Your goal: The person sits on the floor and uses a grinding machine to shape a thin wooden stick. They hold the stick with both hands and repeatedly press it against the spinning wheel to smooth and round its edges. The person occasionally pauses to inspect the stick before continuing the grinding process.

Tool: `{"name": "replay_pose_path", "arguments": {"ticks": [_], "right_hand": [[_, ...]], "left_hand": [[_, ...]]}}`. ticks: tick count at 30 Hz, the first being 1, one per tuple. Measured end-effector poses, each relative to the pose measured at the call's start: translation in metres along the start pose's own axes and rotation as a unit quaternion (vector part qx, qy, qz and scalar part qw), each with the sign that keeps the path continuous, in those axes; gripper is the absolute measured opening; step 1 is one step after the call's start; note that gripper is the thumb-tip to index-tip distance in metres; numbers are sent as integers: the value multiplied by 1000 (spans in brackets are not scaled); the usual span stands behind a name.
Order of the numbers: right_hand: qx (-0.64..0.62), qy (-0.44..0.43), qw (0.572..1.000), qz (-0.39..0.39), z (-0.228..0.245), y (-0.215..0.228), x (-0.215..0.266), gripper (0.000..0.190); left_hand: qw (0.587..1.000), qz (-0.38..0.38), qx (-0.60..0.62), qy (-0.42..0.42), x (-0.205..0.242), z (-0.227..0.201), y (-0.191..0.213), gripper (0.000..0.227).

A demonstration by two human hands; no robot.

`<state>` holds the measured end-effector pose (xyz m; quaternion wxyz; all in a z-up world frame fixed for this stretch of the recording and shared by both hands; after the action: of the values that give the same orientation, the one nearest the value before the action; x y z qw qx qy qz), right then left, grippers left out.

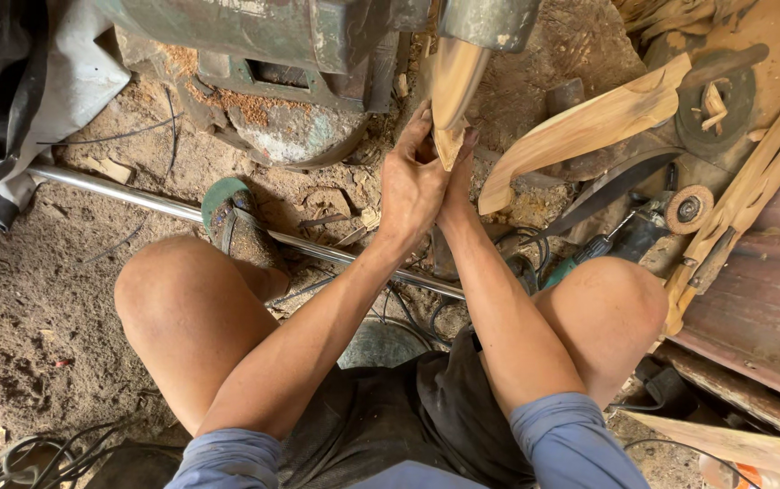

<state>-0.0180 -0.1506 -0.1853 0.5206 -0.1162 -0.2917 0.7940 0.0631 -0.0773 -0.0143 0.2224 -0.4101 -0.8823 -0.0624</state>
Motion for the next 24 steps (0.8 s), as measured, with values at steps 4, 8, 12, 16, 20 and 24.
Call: {"name": "replay_pose_path", "arguments": {"ticks": [4, 8, 12, 16, 20, 24], "right_hand": [[12, -17, 1000, -5, 3, -4, -2, 71], [38, -10, 999, -32, 8, -4, -4, 72], [138, 37, 989, -32, 16, -2, -5, 65], [116, 32, 992, -36, 11, 1, -7, 66], [115, 43, 992, -35, 10, 6, -12, 65], [88, 38, 994, -45, 3, 10, -15, 68]], "left_hand": [[1000, -8, -1, -6, -4, -5, -1, 60], [999, 14, 36, 16, -6, -3, -3, 62], [999, 22, 26, 7, -10, -5, -4, 61], [999, 19, 5, 36, -12, 2, -3, 58], [998, 22, 14, 60, -16, 7, -5, 60], [999, 14, -4, 37, -20, 4, -4, 57]]}}
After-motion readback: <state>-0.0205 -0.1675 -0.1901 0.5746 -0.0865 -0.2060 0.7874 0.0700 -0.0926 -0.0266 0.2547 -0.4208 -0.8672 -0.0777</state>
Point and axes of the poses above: each hand's wrist, its own x-axis away from the middle knuckle, its own y-axis out of the back of the hand, z = x × y, the point moved 9 cm from there along -x, towards the middle knuckle, and after that the axes turned 14 degrees about y, right-handed, at the moved point
